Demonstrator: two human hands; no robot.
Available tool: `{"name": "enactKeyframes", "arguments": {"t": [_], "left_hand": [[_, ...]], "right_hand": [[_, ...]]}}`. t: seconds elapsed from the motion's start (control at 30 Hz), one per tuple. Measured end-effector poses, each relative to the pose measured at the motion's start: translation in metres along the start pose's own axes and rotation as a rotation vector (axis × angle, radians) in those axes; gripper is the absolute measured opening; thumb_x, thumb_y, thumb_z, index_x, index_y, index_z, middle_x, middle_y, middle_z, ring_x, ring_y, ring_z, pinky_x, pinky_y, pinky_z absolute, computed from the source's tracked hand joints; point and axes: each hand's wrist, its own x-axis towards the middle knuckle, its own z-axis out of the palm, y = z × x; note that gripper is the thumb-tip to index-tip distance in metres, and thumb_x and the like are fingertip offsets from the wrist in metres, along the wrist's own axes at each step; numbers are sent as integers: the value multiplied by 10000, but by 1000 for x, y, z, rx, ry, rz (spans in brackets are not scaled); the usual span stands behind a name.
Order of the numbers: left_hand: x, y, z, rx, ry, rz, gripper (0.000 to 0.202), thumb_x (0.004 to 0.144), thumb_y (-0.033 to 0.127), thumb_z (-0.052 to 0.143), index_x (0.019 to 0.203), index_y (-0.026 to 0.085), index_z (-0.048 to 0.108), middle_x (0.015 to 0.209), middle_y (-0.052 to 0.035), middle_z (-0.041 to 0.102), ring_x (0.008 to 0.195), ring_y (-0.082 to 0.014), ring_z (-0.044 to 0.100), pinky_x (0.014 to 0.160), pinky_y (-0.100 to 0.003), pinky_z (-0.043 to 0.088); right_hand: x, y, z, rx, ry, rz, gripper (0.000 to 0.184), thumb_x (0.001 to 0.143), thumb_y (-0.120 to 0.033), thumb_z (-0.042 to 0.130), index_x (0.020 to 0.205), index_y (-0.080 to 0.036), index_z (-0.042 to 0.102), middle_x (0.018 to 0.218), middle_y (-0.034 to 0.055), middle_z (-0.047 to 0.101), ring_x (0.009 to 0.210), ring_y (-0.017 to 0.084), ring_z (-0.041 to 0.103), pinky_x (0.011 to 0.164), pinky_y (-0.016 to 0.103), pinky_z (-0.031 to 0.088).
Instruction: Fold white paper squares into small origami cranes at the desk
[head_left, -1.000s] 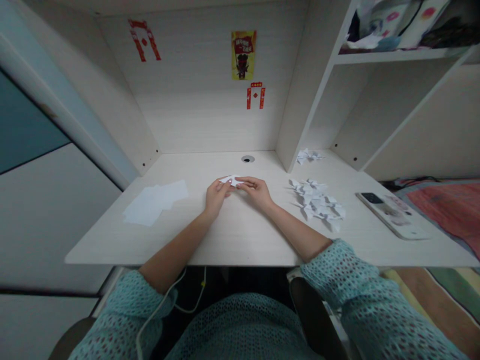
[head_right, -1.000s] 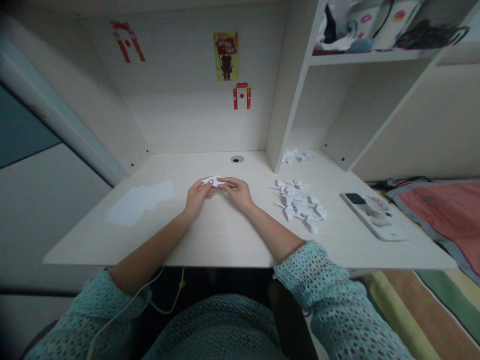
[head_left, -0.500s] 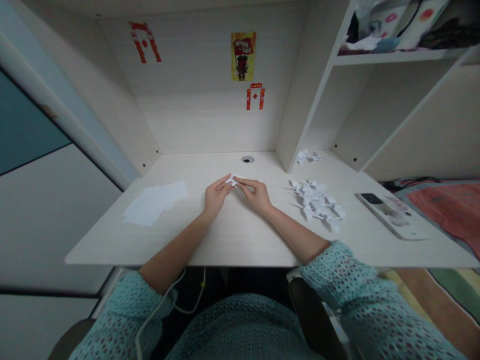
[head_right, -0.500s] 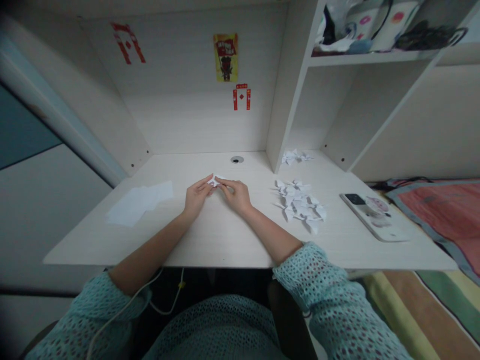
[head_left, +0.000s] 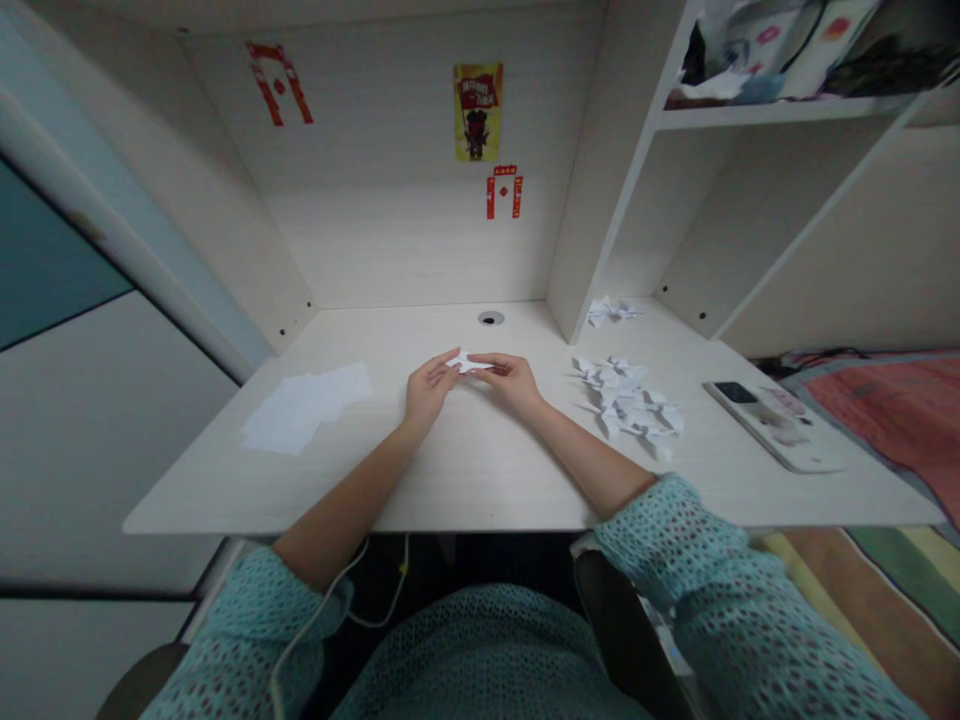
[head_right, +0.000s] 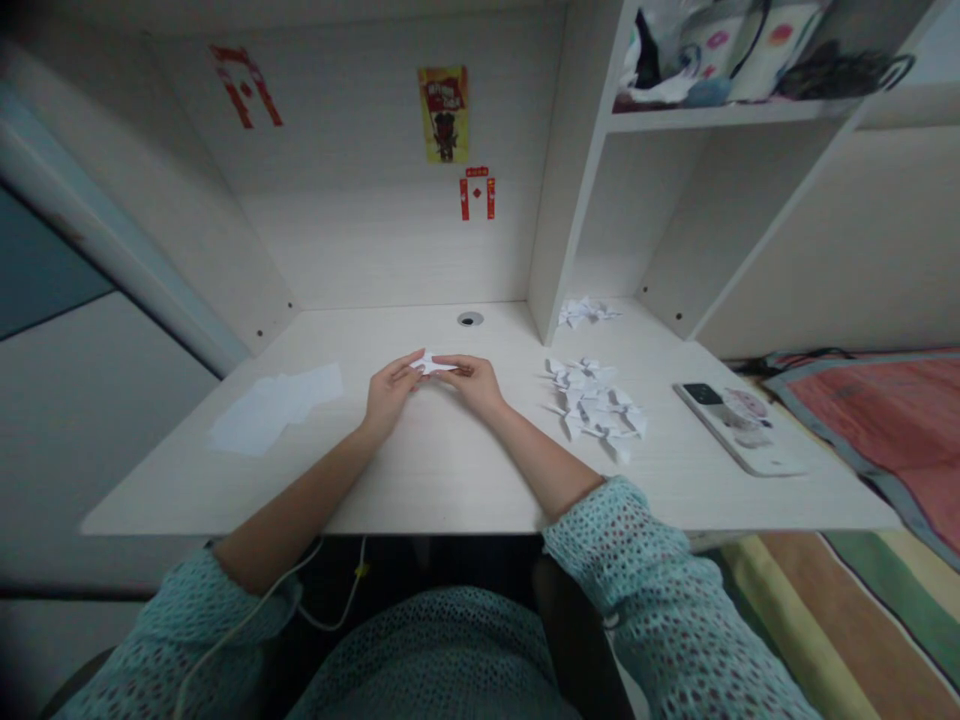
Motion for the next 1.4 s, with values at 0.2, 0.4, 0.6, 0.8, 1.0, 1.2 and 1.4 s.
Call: {"name": "enactKeyframes", "arguments": {"t": [0.2,0.4,0.6,0.8,1.0,1.2,1.4], "left_hand": [[-1,1,-1,96,-16,45,400,751,342,633,1115,176,648,964,-70,711,831,-169,650,813,-299,488],[-4,7,-2,206,11,129,278,749,322,645,999,216,703,1048,-57,692,890,-180,651,867,-317,483],[-2,8,-1,138,-15,80,286,727,329,666,976,195,705,1041,-71,694,887,-189,655,868,-329,488],[-1,8,0,13,-24,11,305,716,389,676,931,176,713,1013,-85,700,898,-191,647,828,-310,486],[2,8,-2,6,-28,-107,323,682,435,694,894,193,725,953,-73,711,875,-196,629,665,-250,474],[1,7,-3,71,34,-13,268,690,402,691,830,178,735,838,-61,716,767,-173,632,691,-272,476],[-2,11,-1,67,84,72,231,707,376,682,807,174,730,854,-57,717,805,-182,647,802,-307,490]], "right_hand": [[0,-5,0,-27,37,44,364,604,-410,751,898,-196,733,912,77,727,783,199,664,759,335,497],[0,-4,-1,24,19,64,278,629,-398,735,834,-211,742,840,54,732,785,190,661,789,331,486],[1,-6,1,28,60,62,267,611,-434,736,762,-213,738,781,42,727,737,183,646,749,325,489],[0,-9,2,29,51,36,261,614,-429,737,747,-205,728,774,44,723,734,179,644,747,313,488],[2,-5,-1,-33,57,37,266,597,-444,745,718,-208,723,783,46,726,763,196,652,759,322,488],[2,-5,-1,-14,60,44,259,580,-428,757,720,-211,733,786,41,729,765,196,651,767,326,485],[2,-9,0,-4,55,89,235,566,-396,772,695,-202,735,717,41,722,698,181,640,720,318,485]]}}
